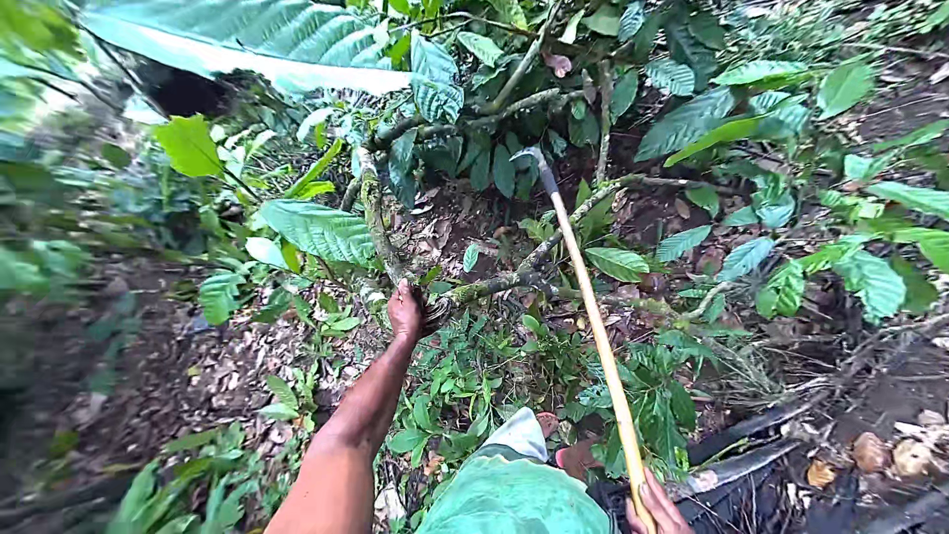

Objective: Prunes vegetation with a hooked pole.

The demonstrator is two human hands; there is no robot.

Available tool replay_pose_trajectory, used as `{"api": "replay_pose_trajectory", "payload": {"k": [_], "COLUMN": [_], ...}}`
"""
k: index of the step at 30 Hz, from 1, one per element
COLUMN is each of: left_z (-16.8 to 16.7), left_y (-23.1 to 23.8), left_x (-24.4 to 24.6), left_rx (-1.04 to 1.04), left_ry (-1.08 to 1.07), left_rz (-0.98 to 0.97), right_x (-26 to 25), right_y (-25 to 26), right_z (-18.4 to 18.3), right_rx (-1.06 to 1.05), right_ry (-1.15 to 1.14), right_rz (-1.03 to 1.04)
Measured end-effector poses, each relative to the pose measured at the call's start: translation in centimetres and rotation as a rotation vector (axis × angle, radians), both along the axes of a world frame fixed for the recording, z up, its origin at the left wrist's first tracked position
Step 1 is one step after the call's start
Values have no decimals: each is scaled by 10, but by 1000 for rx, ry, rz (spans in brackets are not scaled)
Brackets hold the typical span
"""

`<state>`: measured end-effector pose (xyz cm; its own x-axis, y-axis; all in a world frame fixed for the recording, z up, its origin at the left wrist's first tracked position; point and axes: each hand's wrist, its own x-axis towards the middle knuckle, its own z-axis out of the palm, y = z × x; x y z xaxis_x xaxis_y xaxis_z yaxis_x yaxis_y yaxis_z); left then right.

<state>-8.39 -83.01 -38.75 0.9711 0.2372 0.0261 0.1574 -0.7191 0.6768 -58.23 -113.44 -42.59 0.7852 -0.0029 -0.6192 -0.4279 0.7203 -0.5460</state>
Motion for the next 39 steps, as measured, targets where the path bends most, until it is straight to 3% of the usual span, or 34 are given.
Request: {"api": "replay_pose_trajectory", "payload": {"k": [4,9,15,20,25,29,33,36,39], "left_z": [2,-3,-23,-27,-23,-18,-28,-21,-14], "left_y": [-7,-7,1,-2,-2,-10,-4,-5,-9], "left_x": [3,7,6,5,3,5,7,6,6], "left_rx": [74,160,124,129,141,152,180,161,171], "left_ry": [-4,-34,-39,-41,-27,-4,-48,-57,-79], "left_rz": [95,81,75,70,79,59,54,48,24], "right_x": [51,136,253,253,241,249,256,241,193], "right_y": [-21,-32,-2,3,-3,1,-8,-20,-26], "right_z": [-9,-13,-13,-19,-18,-15,-20,-10,-11], "right_rx": [82,161,-4,10,318,124,75,110,298], "right_ry": [-67,-189,-219,-189,-284,-174,-155,-184,-202], "right_rz": [25,141,291,295,254,269,324,309,289]}}
